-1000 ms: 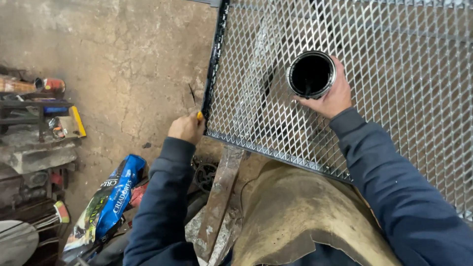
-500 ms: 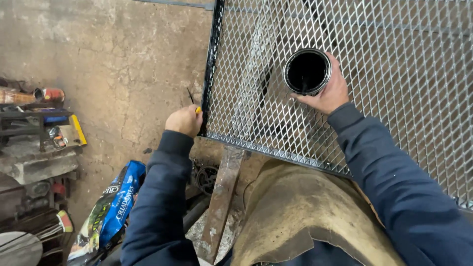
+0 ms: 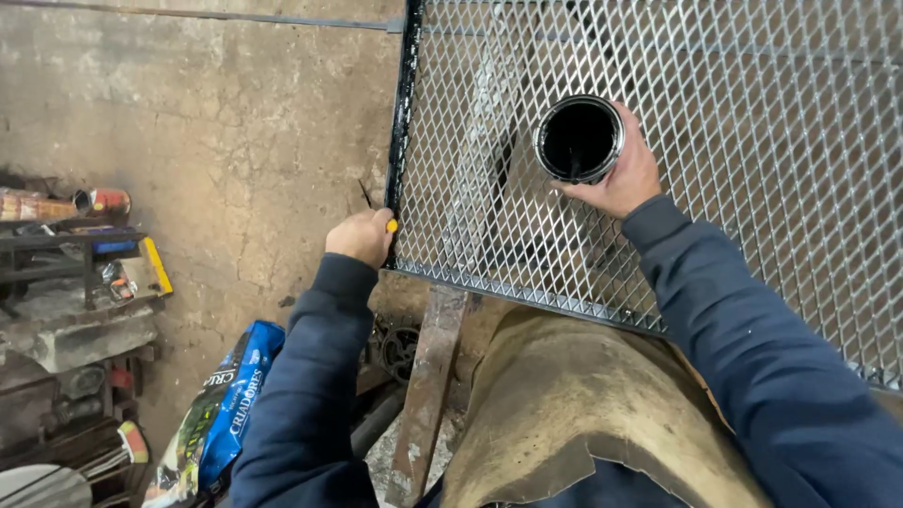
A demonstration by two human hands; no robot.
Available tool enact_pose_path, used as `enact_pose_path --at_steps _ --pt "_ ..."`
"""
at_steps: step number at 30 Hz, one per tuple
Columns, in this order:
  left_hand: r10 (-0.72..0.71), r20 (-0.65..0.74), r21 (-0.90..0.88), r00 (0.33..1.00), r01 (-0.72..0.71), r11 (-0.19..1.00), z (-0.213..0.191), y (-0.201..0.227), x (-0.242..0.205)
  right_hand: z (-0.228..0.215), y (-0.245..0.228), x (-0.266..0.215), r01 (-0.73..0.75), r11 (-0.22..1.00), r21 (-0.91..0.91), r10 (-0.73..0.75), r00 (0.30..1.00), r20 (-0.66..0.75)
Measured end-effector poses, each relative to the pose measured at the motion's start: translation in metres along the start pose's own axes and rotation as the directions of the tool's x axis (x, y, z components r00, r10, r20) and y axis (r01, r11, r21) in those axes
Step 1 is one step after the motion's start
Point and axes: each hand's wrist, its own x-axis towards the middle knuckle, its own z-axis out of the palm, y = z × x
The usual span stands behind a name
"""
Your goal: Painting a large metal mesh grate with black paint using a brush.
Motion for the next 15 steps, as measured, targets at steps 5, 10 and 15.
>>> enact_pose_path --at_steps 5,10,15 --pt "0.215 -0.041 0.13 0.976 -0.208 0.97 0.015 0.006 -0.031 -0.004 -0.007 -0.001 0.024 1.0 0.018 -0.024 1.0 -0.003" --pt "0.208 0.205 0.138 0.956 -0.239 0.961 0.055 -0.006 -0.083 -0.003 -0.007 -0.002 -0.022 0.998 0.053 0.022 1.0 -0.001" --pt "-0.077 0.37 0.189 0.926 0.007 0.982 0.038 -0.015 -0.005 -0.004 -0.008 0.0 0.0 1.0 0.021 0.0 1.0 0.019"
